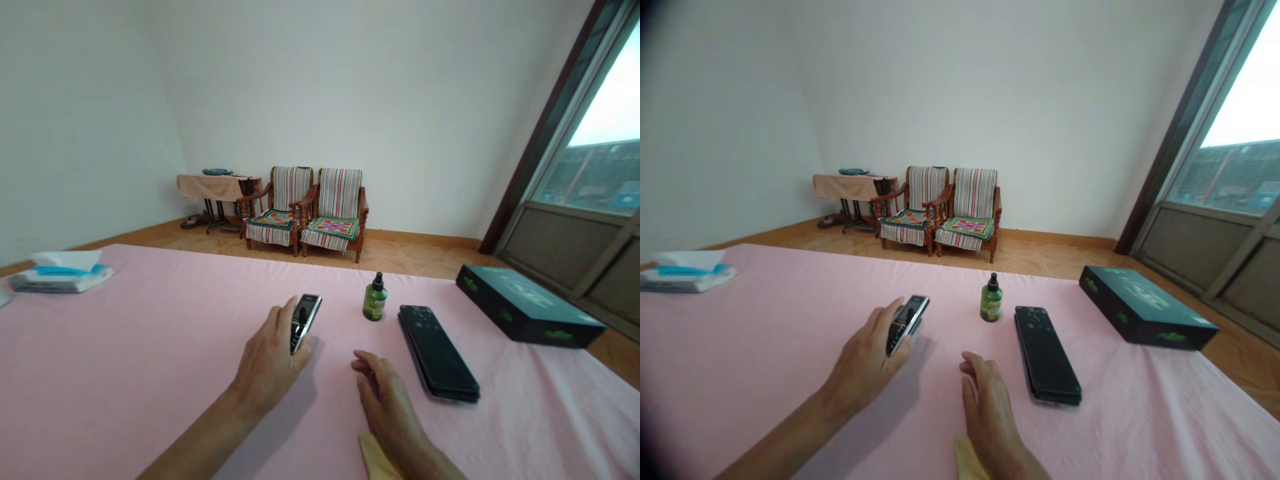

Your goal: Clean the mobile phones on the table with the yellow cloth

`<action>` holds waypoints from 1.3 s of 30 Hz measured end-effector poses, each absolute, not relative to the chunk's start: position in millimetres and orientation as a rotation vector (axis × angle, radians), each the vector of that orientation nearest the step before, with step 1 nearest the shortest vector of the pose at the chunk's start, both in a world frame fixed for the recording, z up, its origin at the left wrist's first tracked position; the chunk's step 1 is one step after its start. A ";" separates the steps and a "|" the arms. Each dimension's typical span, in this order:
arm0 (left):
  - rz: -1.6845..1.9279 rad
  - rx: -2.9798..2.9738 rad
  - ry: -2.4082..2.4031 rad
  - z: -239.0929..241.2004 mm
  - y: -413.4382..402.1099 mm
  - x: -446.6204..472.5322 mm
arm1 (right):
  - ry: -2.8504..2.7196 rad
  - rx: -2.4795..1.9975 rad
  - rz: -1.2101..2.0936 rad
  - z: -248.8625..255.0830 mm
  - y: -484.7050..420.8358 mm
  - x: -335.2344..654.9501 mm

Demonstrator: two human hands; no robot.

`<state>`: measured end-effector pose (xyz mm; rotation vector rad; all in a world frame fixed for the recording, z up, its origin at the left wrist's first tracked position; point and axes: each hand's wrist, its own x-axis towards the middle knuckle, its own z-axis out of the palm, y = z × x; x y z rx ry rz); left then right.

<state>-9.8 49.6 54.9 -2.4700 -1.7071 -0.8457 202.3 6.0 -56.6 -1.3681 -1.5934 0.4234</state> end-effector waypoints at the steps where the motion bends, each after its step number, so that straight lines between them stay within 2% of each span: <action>1: -0.767 -2.387 -1.742 56.8 55.1 -13.4 | -1.603 -1.368 0.414 -56.3 6.0 202.4; 8: -0.544 -2.219 -1.785 49.9 71.9 -19.7 | -1.648 -1.393 0.413 -50.7 6.1 201.2; 21: -0.541 -2.206 -1.722 39.3 73.8 -23.7 | -1.683 -1.366 0.338 -50.4 4.6 201.4; 24: -0.715 -2.213 -1.592 41.2 74.4 -27.2 | -1.696 -1.360 0.326 -49.7 5.0 202.2; 27: -1.070 -2.293 -1.225 42.2 67.0 -27.7 | -1.709 -1.354 0.310 -50.0 5.8 202.6; 29: -1.182 -2.421 -0.964 37.8 56.3 -24.2 | -1.712 -1.351 0.291 -51.4 6.0 202.0; 33: -0.957 -2.808 -0.735 14.3 32.8 -11.8 | -1.709 -1.321 0.194 -52.1 4.8 199.4; 39: -0.690 -3.105 -1.025 -8.9 26.3 -3.4 | -1.771 -1.469 -0.131 -21.5 8.8 217.9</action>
